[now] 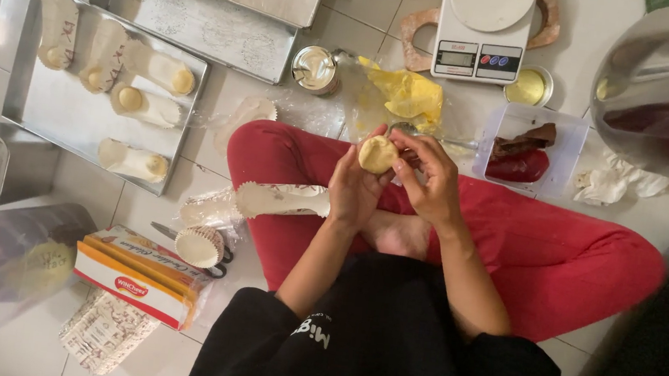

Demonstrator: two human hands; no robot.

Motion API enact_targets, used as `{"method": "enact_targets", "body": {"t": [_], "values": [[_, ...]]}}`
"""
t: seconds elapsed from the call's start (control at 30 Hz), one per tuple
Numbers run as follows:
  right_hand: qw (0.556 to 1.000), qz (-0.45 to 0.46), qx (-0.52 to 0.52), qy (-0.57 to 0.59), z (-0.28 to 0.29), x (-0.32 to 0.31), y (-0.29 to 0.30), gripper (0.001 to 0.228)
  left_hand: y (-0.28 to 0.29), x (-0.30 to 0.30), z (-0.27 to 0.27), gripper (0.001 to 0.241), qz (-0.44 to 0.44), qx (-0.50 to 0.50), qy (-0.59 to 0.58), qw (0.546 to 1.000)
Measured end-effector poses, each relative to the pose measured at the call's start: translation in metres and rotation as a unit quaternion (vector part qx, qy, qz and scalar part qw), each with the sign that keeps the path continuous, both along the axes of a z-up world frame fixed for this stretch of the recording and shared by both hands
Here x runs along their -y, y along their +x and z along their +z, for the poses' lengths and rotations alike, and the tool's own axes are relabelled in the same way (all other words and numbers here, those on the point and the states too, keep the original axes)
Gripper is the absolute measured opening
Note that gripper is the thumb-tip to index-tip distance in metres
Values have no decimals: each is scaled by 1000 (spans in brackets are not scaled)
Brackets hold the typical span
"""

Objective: The person is preparing stuffed pastries by taking dough from a large bowl, flattening it, adding a dark filling, and shaping it into balls before placing them in paper liners on trays.

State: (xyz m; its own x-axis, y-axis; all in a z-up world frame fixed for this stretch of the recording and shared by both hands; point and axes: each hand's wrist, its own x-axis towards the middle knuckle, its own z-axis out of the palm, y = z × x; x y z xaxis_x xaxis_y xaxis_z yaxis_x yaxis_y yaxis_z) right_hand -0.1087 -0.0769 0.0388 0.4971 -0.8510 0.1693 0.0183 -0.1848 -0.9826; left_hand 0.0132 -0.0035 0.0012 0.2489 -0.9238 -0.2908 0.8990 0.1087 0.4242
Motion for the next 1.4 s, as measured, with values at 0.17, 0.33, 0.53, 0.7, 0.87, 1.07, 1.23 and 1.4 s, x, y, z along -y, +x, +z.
{"method": "enact_targets", "body": {"t": [0.17,0.33,0.53,0.7,0.87,1.07,1.23,1.4], "values": [[994,-41,-45,-89,-5,-2,6,27,-11,4,4,48,20,136,82,987],[978,-74,-96,-169,-17,-5,7,21,-13,6,-1,36,77,188,134,970],[962,-45,-102,-250,-23,-3,5,38,-5,4,5,44,35,206,116,971],[980,-36,-85,-176,-20,6,0,12,1,2,19,63,-31,157,77,984],[994,-12,-31,-100,-4,6,-2,35,5,2,17,49,-5,160,93,983],[979,-31,-95,-177,-21,3,-1,26,9,-5,-6,41,-28,228,119,966],[969,3,-93,-227,-16,2,1,29,18,-10,8,54,-87,212,113,967],[980,42,-64,-186,-1,2,-2,24,19,-16,6,54,-105,223,63,967]]}}
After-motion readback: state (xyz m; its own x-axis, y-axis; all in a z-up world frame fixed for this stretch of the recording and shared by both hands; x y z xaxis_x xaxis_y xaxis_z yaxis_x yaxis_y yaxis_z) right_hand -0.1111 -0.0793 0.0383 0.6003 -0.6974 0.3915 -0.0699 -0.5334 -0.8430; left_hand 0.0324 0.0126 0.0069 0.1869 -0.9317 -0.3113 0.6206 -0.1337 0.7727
